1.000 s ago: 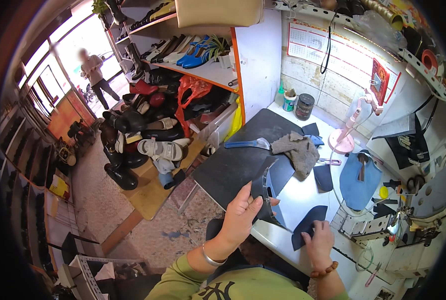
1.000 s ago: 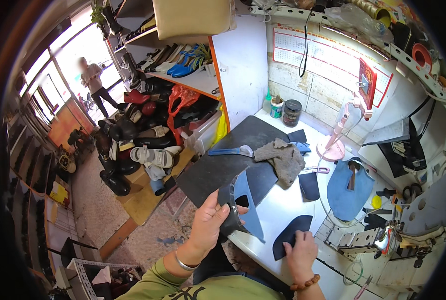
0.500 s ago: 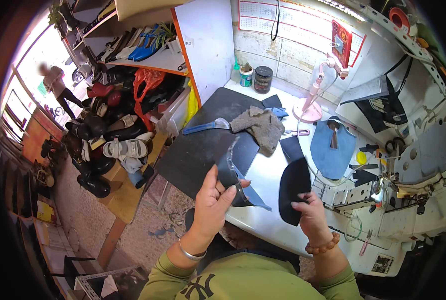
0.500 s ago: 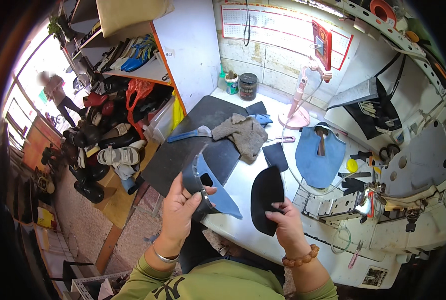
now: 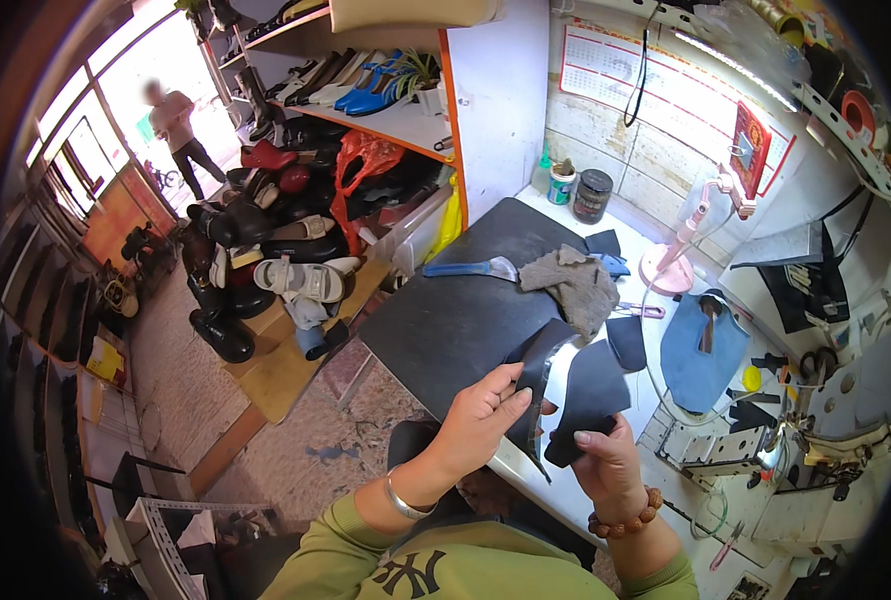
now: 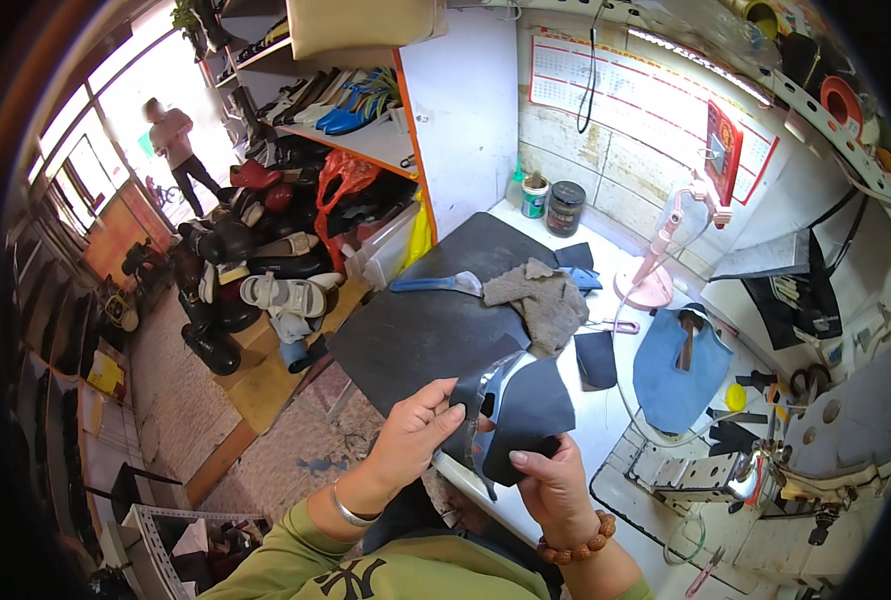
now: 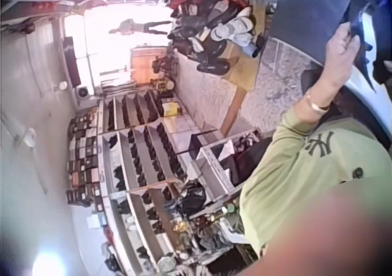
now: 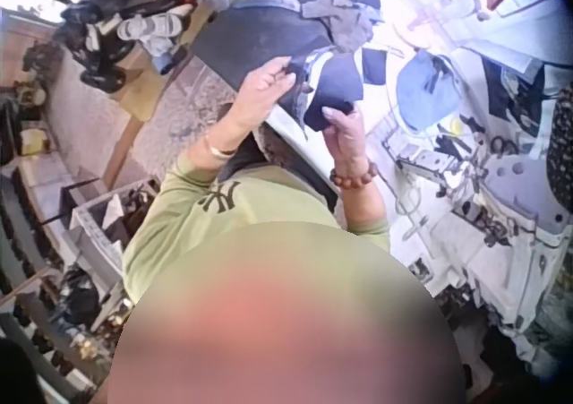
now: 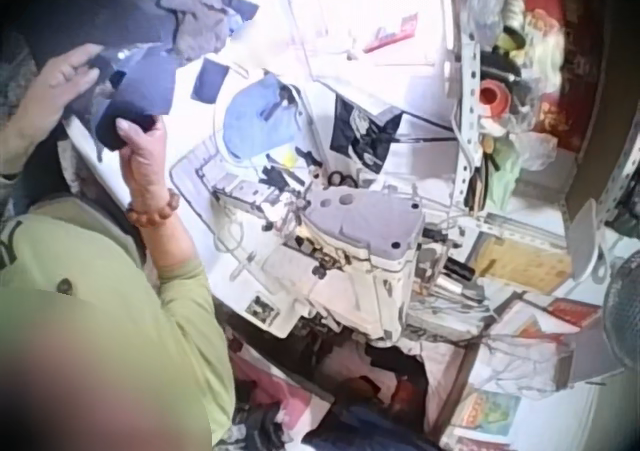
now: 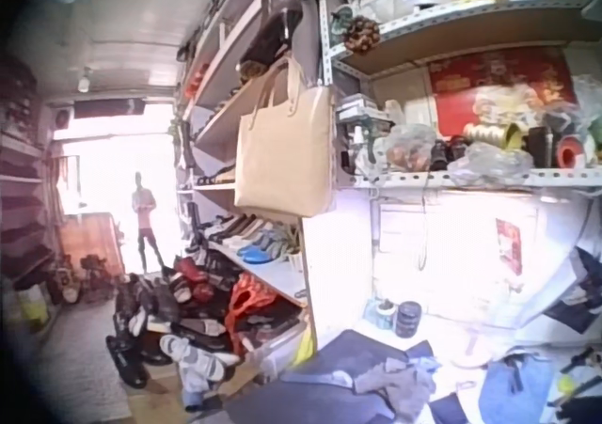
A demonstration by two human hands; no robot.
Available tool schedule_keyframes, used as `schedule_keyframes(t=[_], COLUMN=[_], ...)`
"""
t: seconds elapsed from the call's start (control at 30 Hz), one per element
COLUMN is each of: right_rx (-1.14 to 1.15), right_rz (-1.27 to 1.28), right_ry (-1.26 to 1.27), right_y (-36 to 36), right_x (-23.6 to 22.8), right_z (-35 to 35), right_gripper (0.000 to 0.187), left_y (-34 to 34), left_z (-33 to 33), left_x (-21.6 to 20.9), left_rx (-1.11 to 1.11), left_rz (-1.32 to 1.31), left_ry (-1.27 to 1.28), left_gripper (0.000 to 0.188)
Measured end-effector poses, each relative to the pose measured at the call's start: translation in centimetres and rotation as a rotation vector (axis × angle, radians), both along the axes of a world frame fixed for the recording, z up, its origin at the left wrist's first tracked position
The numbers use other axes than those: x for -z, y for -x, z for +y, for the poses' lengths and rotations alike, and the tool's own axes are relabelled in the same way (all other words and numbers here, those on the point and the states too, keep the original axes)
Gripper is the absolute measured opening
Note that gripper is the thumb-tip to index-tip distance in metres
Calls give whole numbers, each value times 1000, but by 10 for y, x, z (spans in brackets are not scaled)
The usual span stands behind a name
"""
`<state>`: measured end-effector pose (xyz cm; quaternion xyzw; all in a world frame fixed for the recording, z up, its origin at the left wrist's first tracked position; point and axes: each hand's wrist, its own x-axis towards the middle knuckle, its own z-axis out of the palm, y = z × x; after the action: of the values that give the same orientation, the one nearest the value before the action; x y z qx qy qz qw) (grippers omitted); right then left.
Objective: The person aligns a black rubber sole piece onto a shoe last, then uses a hammer to tap the edges to secure it. The person continues to adjust and hammer the sole piece in place.
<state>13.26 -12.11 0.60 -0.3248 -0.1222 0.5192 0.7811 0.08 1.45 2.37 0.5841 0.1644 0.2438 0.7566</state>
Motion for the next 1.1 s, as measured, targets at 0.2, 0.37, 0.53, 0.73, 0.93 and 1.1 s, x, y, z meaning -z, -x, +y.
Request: schedule_keyframes(t=[0.2, 0.37, 0.53, 0.73, 0.93, 1.1], right_rx=[95, 78, 111, 161, 177, 163], right_rz=[62, -103, -144, -253, -285, -297], right_ry=[129, 102, 89, 66, 55, 61], right_y=[4, 12, 14, 11, 10, 11], right_x=[0, -3, -4, -2, -3, -5], right_z=[12, 18, 18, 15, 14, 15], right_gripper=[34, 23, 24, 25, 26, 25], left_y=[3, 0, -2, -3, -3, -1], left_z=[2, 0, -3, -8, -9, -6], left_x=[-4, -4, -2, -5, -3, 3], left_rx=[-57, -140, -164, -170, -159, -149], left_rz=[40, 19, 50, 17, 14, 47], left_ry=[33, -3, -97, -110, -68, -150], left_gripper=[30, 30, 33, 34, 34, 33])
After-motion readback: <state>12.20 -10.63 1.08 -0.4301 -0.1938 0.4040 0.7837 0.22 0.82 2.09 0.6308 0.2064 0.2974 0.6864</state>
